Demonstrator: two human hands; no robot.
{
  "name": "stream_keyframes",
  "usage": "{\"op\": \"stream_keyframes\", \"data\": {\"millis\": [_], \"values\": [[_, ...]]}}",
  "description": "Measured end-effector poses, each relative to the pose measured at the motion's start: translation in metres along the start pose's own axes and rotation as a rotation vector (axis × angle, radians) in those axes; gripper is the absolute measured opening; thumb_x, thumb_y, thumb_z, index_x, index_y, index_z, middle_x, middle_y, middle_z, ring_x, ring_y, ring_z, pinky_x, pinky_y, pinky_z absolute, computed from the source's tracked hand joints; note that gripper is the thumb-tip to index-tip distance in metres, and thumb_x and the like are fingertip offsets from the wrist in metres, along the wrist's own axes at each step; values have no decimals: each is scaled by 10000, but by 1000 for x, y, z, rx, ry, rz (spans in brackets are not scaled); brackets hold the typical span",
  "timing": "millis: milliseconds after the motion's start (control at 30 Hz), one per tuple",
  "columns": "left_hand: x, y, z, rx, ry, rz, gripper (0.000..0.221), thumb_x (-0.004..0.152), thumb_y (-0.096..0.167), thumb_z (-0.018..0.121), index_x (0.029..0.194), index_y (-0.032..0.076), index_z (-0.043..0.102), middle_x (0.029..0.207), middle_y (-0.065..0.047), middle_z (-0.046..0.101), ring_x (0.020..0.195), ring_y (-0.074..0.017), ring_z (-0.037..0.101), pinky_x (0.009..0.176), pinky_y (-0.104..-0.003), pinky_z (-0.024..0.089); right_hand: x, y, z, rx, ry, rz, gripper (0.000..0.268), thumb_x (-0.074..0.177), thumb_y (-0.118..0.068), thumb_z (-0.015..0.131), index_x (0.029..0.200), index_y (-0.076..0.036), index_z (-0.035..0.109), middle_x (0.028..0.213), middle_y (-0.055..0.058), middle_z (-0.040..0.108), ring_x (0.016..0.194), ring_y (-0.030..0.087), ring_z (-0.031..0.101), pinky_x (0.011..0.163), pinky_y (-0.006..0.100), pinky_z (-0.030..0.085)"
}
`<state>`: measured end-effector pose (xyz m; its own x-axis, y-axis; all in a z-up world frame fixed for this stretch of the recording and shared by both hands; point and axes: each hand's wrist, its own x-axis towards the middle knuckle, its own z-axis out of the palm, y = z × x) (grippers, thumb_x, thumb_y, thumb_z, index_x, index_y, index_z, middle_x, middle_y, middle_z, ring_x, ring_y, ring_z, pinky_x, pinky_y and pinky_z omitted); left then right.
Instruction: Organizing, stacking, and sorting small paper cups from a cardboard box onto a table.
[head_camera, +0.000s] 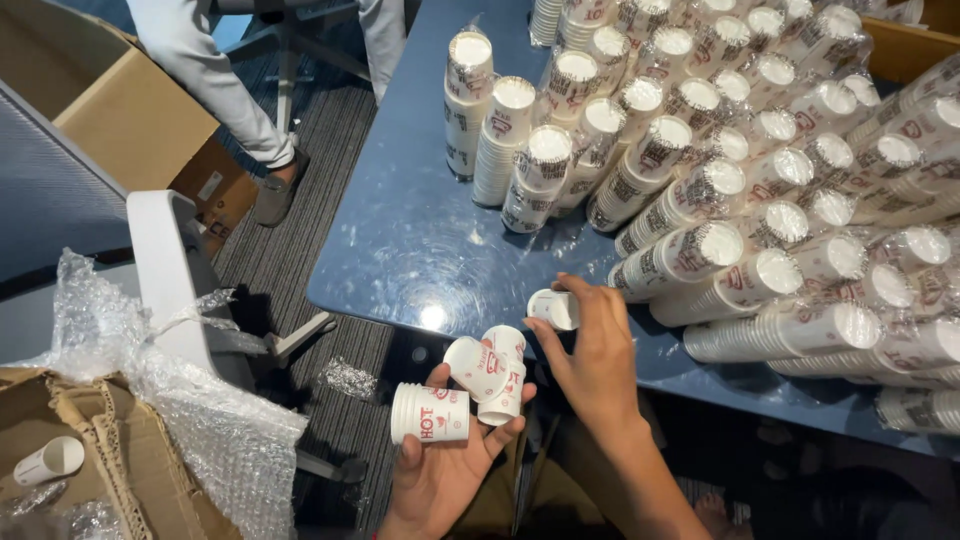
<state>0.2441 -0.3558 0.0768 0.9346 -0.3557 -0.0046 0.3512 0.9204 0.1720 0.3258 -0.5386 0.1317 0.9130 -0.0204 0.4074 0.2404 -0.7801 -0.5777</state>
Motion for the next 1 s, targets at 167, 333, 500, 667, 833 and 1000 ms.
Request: {"op": "stream_keyframes", "data": {"millis": [167, 333, 500, 667, 833, 1000], "values": [[-3, -12, -2, -56, -76, -39, 754, 826, 494, 843, 1468, 309, 494, 1695, -138, 229, 1503, -542, 309, 1148, -507, 451, -18, 3, -9, 7, 9, -145, 620, 815, -103, 801, 1354, 57, 539, 1308, 235, 611, 1169, 415, 571, 1000, 468, 469], [3, -11, -8, -74, -182, -56, 776, 847, 511, 822, 1518, 345, 467, 1724, -123, 191, 1515, -573, 287, 1142, -524, 462, -66, 6, -26, 266, 161, -35, 402, 933, -18, 675, 1318, -36, 561, 1421, 182, 616, 1324, 341, 627, 1124, 429, 500], [17, -14, -14, -66, -198, -128, 790, 840, 516, 817, 1524, 321, 474, 1730, -102, 157, 1498, -505, 249, 1193, -580, 424, -66, 8, -30, 361, -142, -167, 434, 839, 96, 581, 1235, -48, 682, 1513, 228, 512, 1444, 421, 507, 1143, 467, 463], [17, -17, -15, -146, -241, -220, 756, 845, 505, 819, 1506, 323, 499, 1721, -107, 181, 1532, -578, 226, 1191, -582, 419, -63, 30, -26, 409, -201, -71, 533, 708, 118, 623, 1213, -38, 697, 1491, 202, 528, 1338, 366, 583, 1054, 426, 530], [7, -19, -17, -215, -215, -243, 742, 828, 483, 846, 1475, 309, 528, 1720, -130, 199, 1535, -587, 214, 1181, -593, 436, -75, 44, -19, 205, -212, -111, 619, 660, 131, 679, 1253, -43, 709, 1455, 114, 598, 1311, 301, 645, 979, 381, 580], [5, -8, -19, -200, -190, -164, 747, 807, 463, 867, 1457, 284, 547, 1706, -117, 185, 1507, -606, 211, 1141, -594, 463, -55, 40, -13, 658, 206, -10, 543, 927, 44, 705, 1416, -101, 518, 1421, 176, 541, 1351, 304, 583, 1120, 416, 511]]}}
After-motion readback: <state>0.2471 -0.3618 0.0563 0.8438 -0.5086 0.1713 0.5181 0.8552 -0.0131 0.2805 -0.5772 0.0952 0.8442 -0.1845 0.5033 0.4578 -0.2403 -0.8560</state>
